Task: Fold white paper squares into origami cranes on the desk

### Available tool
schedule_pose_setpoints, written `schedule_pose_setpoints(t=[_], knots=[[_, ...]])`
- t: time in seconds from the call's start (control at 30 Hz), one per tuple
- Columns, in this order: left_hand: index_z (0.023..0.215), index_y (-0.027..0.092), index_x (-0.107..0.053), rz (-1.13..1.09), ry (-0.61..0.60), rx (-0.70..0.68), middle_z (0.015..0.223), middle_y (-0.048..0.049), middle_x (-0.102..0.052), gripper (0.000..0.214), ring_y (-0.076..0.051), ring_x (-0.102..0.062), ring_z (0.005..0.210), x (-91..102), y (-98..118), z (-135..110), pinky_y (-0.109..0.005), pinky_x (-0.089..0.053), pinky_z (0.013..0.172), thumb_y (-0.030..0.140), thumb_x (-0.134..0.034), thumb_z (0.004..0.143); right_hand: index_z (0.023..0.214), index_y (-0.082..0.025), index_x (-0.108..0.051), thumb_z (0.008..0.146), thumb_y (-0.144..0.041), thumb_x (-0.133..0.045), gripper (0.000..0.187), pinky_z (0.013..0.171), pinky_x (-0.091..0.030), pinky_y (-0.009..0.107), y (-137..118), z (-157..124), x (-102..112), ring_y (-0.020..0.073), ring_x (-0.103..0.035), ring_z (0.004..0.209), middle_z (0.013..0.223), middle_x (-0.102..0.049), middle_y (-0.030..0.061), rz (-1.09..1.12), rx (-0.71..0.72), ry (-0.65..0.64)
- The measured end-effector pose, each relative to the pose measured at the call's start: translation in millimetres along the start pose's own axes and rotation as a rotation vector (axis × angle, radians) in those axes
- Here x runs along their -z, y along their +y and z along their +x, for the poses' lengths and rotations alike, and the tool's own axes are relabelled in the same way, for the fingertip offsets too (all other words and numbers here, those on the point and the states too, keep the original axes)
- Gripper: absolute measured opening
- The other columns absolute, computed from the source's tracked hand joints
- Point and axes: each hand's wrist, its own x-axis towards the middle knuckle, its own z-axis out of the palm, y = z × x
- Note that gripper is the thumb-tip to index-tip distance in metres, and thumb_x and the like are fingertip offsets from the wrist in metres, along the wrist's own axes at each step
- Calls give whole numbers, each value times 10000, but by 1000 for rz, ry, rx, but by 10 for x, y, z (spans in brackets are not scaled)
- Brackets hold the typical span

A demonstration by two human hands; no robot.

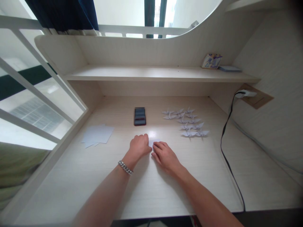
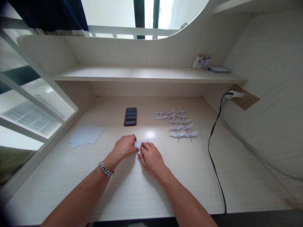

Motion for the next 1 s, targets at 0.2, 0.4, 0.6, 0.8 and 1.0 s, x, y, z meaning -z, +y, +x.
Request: schedule_pose_setpoints(t=[0.2,0.4,0.6,0.8,1.0], knots=[[956,192,-607,-5,-16,-1,960,-122,-650,352,-268,-607,890,-4,-18,23,-318,-446,694,368,-643,653,1109,-169,-585,867,-217,-489,265,962,-420,388,-10,5,32,229,-468,1105,1148,-591,95,27,-11,3],[889,198,-639,-11,18,5,967,-126,-639,365,-286,-570,955,-17,-36,-4,-319,-439,725,418,-697,603,1047,-193,-614,866,-201,-485,222,948,-430,394,-14,10,46,220,-480,1097,1120,-603,84,56,-7,9],[848,189,-631,-125,77,-54,913,-91,-647,185,-224,-590,846,-102,-89,-68,-292,-425,695,256,-617,676,991,-182,-650,844,-206,-515,201,948,-422,409,81,5,7,233,-480,1092,1130,-599,103,98,-114,70],[766,198,-615,-361,103,-71,778,-42,-665,82,-172,-591,709,-184,-181,-89,-267,-409,620,231,-545,740,1069,-178,-641,785,-213,-575,293,956,-411,413,187,24,-19,238,-507,1083,1141,-605,109,198,-256,166],[774,191,-586,-745,198,-160,755,-14,-651,84,-140,-593,685,-198,-219,-147,-252,-449,639,260,-539,778,1198,-165,-549,746,-268,-608,468,879,-466,393,212,111,26,233,-585,992,1121,-623,122,457,-472,219]])
